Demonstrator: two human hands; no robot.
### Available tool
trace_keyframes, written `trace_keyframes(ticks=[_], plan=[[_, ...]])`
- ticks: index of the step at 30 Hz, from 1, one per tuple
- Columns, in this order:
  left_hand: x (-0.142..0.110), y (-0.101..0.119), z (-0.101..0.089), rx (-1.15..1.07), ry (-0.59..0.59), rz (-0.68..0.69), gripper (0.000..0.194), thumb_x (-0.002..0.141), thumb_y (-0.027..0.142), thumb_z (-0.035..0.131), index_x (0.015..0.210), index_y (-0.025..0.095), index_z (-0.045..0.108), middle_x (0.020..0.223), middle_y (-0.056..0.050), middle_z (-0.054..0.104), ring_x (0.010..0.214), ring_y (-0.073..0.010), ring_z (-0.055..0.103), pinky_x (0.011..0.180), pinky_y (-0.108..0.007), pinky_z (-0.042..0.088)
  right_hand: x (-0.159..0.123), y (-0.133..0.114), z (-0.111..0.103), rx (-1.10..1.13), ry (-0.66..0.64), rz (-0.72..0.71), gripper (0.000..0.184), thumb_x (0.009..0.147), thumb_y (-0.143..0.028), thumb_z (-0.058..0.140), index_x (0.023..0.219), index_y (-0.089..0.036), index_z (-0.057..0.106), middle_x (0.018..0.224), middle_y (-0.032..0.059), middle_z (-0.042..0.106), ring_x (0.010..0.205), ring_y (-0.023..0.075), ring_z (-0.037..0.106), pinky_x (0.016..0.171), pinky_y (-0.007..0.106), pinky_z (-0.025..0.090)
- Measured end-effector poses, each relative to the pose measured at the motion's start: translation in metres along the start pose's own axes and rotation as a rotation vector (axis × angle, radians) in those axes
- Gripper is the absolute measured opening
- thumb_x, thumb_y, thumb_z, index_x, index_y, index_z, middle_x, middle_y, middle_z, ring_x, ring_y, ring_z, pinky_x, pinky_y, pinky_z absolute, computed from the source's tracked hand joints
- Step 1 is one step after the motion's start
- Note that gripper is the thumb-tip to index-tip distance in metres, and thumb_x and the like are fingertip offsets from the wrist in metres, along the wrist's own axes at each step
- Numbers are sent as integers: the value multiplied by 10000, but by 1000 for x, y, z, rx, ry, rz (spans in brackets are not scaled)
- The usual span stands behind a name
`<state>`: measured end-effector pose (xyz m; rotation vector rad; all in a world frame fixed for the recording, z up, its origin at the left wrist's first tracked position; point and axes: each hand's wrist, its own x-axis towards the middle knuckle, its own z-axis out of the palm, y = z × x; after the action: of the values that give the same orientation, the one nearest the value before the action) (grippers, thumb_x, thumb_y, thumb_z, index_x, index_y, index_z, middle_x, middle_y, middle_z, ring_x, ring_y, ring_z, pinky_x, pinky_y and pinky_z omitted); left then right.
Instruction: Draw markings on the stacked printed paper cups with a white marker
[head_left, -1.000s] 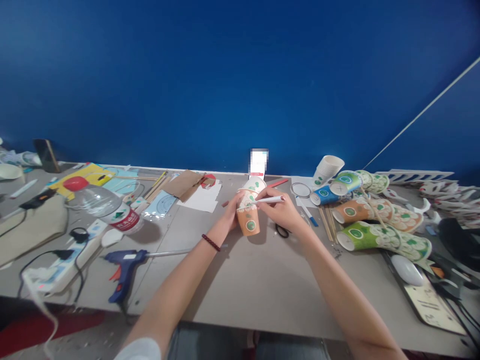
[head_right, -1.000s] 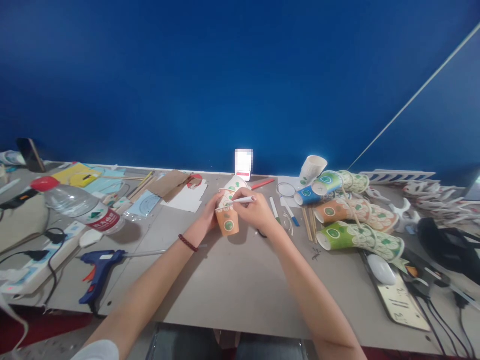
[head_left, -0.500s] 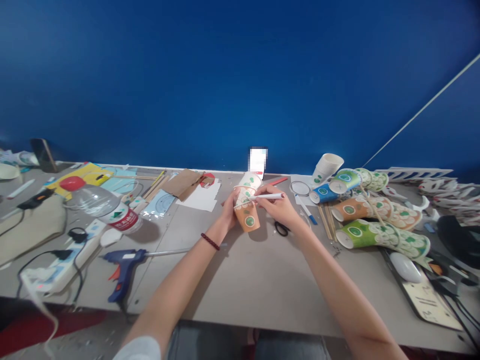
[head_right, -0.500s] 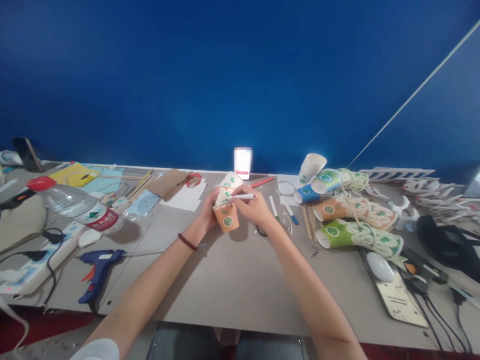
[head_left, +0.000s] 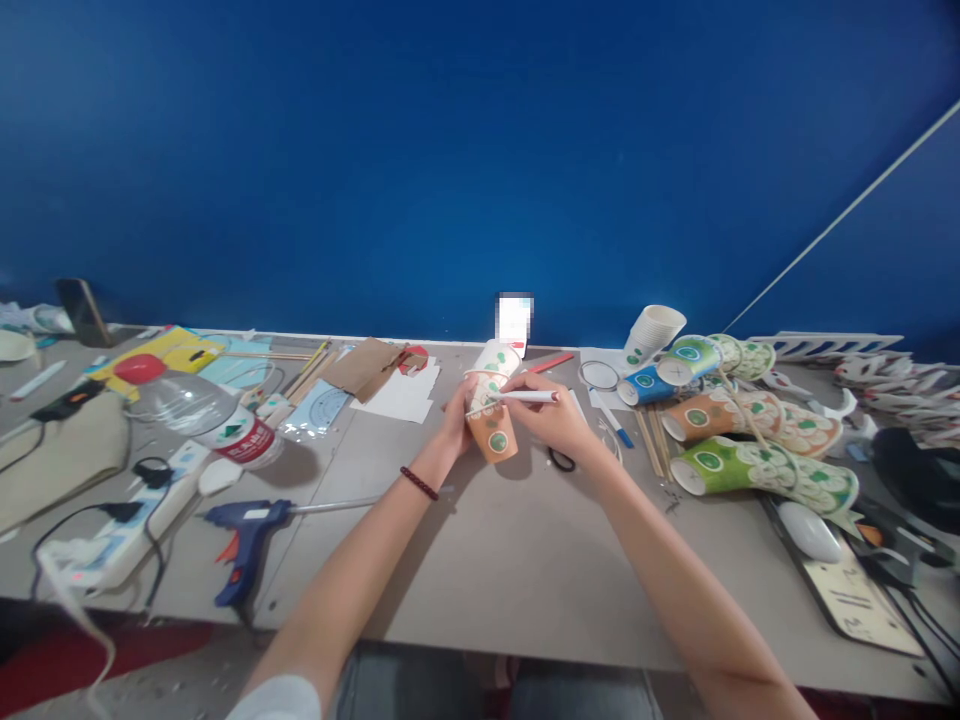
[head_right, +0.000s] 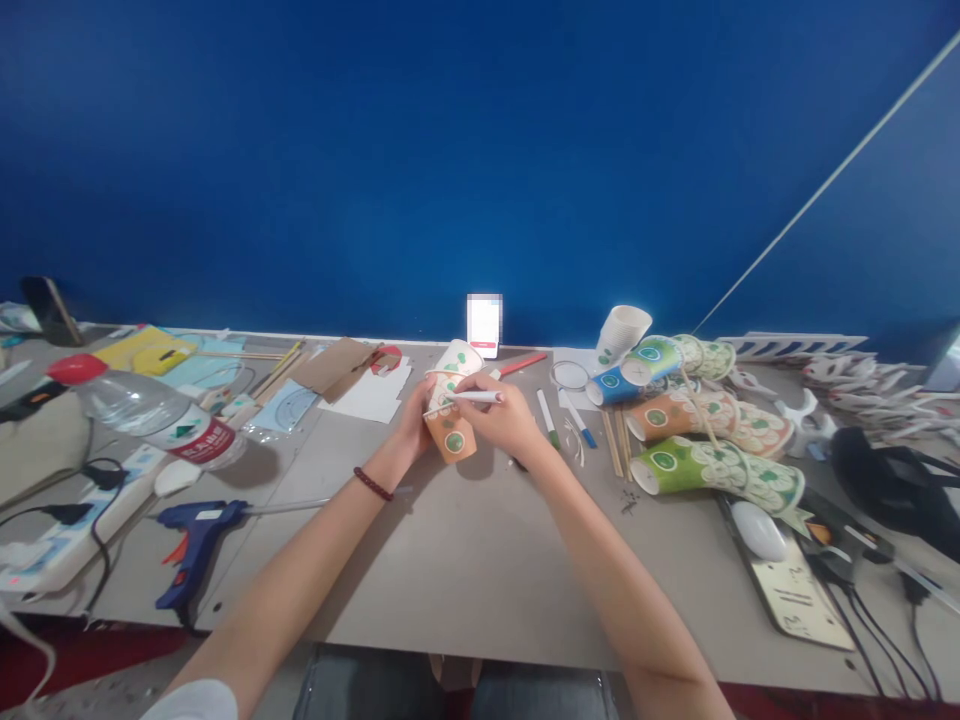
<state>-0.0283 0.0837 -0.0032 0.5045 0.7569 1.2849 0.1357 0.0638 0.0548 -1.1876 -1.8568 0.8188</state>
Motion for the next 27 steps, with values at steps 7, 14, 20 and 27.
trace_keyframes(ticks=[7, 14, 20, 27], plan=[[-2, 2, 2, 17, 0, 10, 370, 777, 466, 689, 971, 151, 682, 865, -79, 723, 749, -207, 671, 680, -311, 516, 0, -2, 0, -4, 8, 10, 125, 783, -287, 615, 873, -251, 695, 897, 10, 727, 700, 164, 599, 620, 287, 441], [-3, 3, 3, 0, -29, 5, 380, 789, 436, 683, 1031, 144, 668, 927, -96, 732, 803, -226, 686, 711, -322, 520, -1, -2, 0, 46, -6, -16, 59, 776, -296, 640, 777, -245, 671, 804, -5, 706, 706, 171, 594, 629, 290, 431], [-2, 1, 2, -12, -35, 7, 349, 788, 435, 686, 997, 155, 666, 876, -81, 727, 760, -218, 679, 700, -317, 505, -1, -4, -3, 75, -13, -1, 85, 780, -314, 633, 807, -244, 672, 842, 10, 706, 725, 177, 613, 630, 297, 463], [-2, 1, 5, -13, -1, 8, 356, 783, 447, 681, 965, 141, 672, 822, -71, 716, 705, -201, 663, 685, -315, 498, 1, 5, -2, 128, 13, -4, 113, 793, -293, 610, 872, -242, 673, 899, 17, 703, 750, 177, 623, 630, 297, 504]])
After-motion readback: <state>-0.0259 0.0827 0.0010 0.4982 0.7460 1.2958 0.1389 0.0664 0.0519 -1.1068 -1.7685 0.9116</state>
